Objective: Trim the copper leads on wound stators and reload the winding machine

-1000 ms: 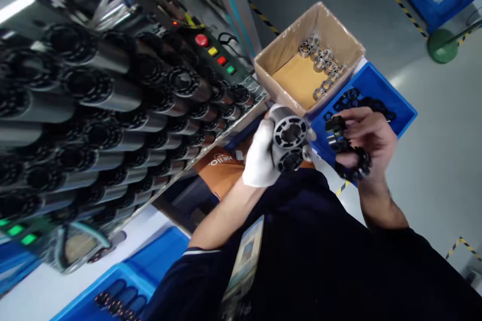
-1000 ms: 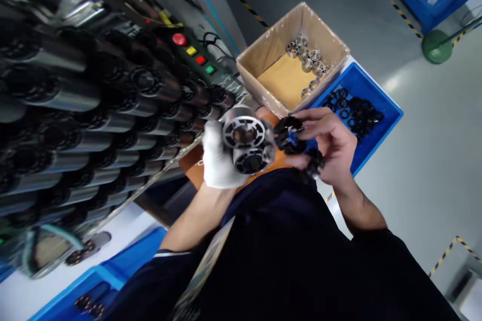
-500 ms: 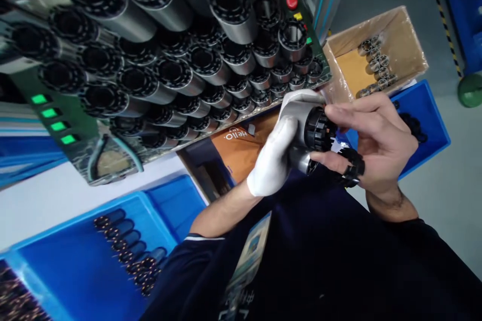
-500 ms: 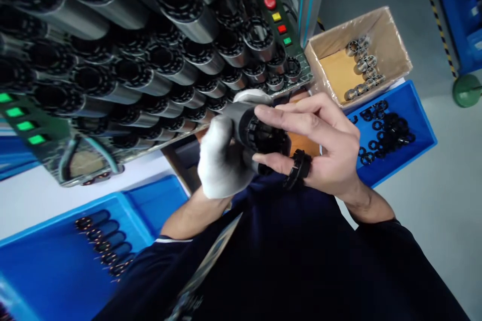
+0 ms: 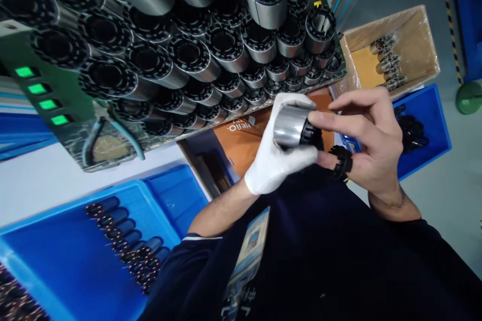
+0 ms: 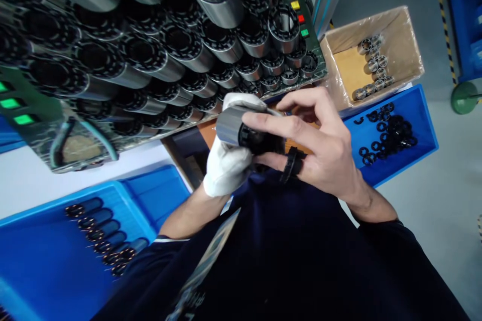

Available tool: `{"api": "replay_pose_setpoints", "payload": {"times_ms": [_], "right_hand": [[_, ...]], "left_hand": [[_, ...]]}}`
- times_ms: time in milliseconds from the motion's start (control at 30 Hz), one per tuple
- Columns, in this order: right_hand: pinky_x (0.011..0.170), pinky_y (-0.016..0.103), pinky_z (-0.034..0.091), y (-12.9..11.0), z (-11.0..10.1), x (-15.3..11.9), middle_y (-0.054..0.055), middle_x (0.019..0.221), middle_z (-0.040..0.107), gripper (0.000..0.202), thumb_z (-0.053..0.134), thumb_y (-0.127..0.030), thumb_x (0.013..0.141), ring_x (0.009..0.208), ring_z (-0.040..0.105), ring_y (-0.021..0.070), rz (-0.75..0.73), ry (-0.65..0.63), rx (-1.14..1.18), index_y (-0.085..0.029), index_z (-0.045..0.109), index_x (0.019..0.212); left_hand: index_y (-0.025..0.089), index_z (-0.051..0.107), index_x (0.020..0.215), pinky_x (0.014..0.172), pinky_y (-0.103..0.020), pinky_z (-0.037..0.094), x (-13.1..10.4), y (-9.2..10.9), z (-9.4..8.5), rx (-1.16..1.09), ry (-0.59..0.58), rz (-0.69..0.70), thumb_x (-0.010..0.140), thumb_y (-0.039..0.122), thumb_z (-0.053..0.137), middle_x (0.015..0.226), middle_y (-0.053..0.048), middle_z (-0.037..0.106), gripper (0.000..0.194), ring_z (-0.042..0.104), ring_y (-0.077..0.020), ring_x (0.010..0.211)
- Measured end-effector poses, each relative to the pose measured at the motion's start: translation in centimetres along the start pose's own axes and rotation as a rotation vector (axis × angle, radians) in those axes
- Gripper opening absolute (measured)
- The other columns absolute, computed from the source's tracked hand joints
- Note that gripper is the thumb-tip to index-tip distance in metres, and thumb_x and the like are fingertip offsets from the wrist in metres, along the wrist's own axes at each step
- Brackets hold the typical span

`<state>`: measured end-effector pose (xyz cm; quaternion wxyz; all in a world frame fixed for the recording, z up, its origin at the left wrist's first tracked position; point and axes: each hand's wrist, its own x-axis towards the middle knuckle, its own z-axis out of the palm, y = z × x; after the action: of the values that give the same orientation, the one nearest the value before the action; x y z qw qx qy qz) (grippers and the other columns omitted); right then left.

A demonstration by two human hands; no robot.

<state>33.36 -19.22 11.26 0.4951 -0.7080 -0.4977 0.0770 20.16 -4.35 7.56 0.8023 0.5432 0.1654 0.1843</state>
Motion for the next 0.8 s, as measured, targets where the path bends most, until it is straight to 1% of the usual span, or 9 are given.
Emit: {"api": "replay_pose_setpoints", "payload": {"times_ms": [33,100,167,267,367,433,533,633,800], "right_hand": [[0.102,0.037,0.072,0.0,-0.5,0.0,0.001,0.126,0.073,0.045,0.080,-0.054,0.111,0.114,0.077,0.0189,0.042,-0.063,-0.033,-0.036,0.078,0.153],[0.095,0.034,0.071,0.1,-1.7,0.1,-0.001,0.117,0.076,0.038,0.070,-0.043,0.118,0.101,0.077,0.0153,0.125,-0.183,-0.085,-0.032,0.076,0.154],[0.085,0.030,0.068,0.4,-2.7,0.0,-0.003,0.110,0.080,0.030,0.068,-0.024,0.116,0.090,0.075,0.0126,0.166,-0.253,-0.118,-0.028,0.080,0.144],[0.072,0.025,0.062,0.8,-3.4,-0.5,-0.004,0.104,0.079,0.030,0.075,-0.012,0.105,0.078,0.070,0.0102,0.197,-0.266,-0.058,-0.029,0.085,0.128],[0.063,0.024,0.064,0.6,-3.1,-1.3,-0.003,0.110,0.082,0.040,0.095,-0.024,0.095,0.071,0.071,0.0098,0.266,-0.218,0.172,-0.031,0.083,0.133],[0.061,0.025,0.067,0.3,-2.5,-1.8,-0.002,0.116,0.084,0.049,0.100,-0.032,0.094,0.072,0.075,0.0120,0.276,-0.173,0.259,-0.033,0.081,0.138],[0.064,0.030,0.072,-0.3,-1.0,-2.1,-0.001,0.118,0.087,0.042,0.097,-0.030,0.098,0.082,0.082,0.0178,0.170,-0.036,0.216,-0.037,0.083,0.137],[0.067,0.033,0.075,-0.5,0.8,-2.2,-0.001,0.116,0.089,0.047,0.095,-0.020,0.098,0.084,0.082,0.0201,0.004,0.111,0.143,-0.035,0.084,0.140],[0.070,0.027,0.073,0.0,2.4,-2.6,-0.002,0.113,0.089,0.045,0.091,-0.025,0.102,0.079,0.077,0.0143,0.005,0.070,0.164,-0.033,0.083,0.146]], "left_hand": [[0.035,0.070,0.125,0.087,-0.043,0.068,0.1,-0.2,0.0,-0.090,0.006,-0.040,0.089,0.068,0.093,0.116,-0.001,0.074,0.054,0.077,-0.0263,0.099],[0.034,0.066,0.122,0.062,-0.032,0.060,0.3,-0.5,0.3,-0.295,0.033,-0.092,0.093,0.060,0.091,0.100,0.003,0.074,0.046,0.069,-0.0171,0.070],[0.032,0.067,0.120,0.052,-0.028,0.051,0.5,-0.5,0.7,-0.405,0.089,-0.094,0.094,0.054,0.091,0.092,0.003,0.072,0.042,0.061,-0.0134,0.059],[0.029,0.071,0.116,0.064,-0.031,0.063,0.9,-0.1,1.8,-0.364,0.254,-0.058,0.094,0.061,0.092,0.093,-0.001,0.073,0.044,0.073,-0.0193,0.074],[0.025,0.074,0.109,0.092,-0.043,0.072,1.3,0.5,3.0,-0.336,0.423,-0.070,0.107,0.078,0.070,0.095,-0.007,0.073,0.053,0.083,-0.0308,0.107],[0.023,0.075,0.104,0.097,-0.045,0.071,1.6,0.8,3.6,-0.351,0.486,-0.079,0.112,0.079,0.058,0.093,-0.009,0.074,0.059,0.083,-0.0320,0.112],[0.024,0.077,0.100,0.098,-0.043,0.071,1.8,1.1,4.1,-0.338,0.569,-0.059,0.113,0.071,0.063,0.095,-0.008,0.077,0.051,0.081,-0.0285,0.107],[0.025,0.079,0.100,0.102,-0.044,0.071,1.9,1.4,4.3,-0.322,0.591,-0.044,0.113,0.067,0.065,0.096,-0.009,0.078,0.046,0.080,-0.0312,0.119],[0.025,0.079,0.097,0.106,-0.043,0.071,1.9,2.1,4.5,-0.341,0.561,-0.134,0.117,0.055,0.059,0.090,-0.007,0.072,0.041,0.081,-0.0316,0.122]]}}
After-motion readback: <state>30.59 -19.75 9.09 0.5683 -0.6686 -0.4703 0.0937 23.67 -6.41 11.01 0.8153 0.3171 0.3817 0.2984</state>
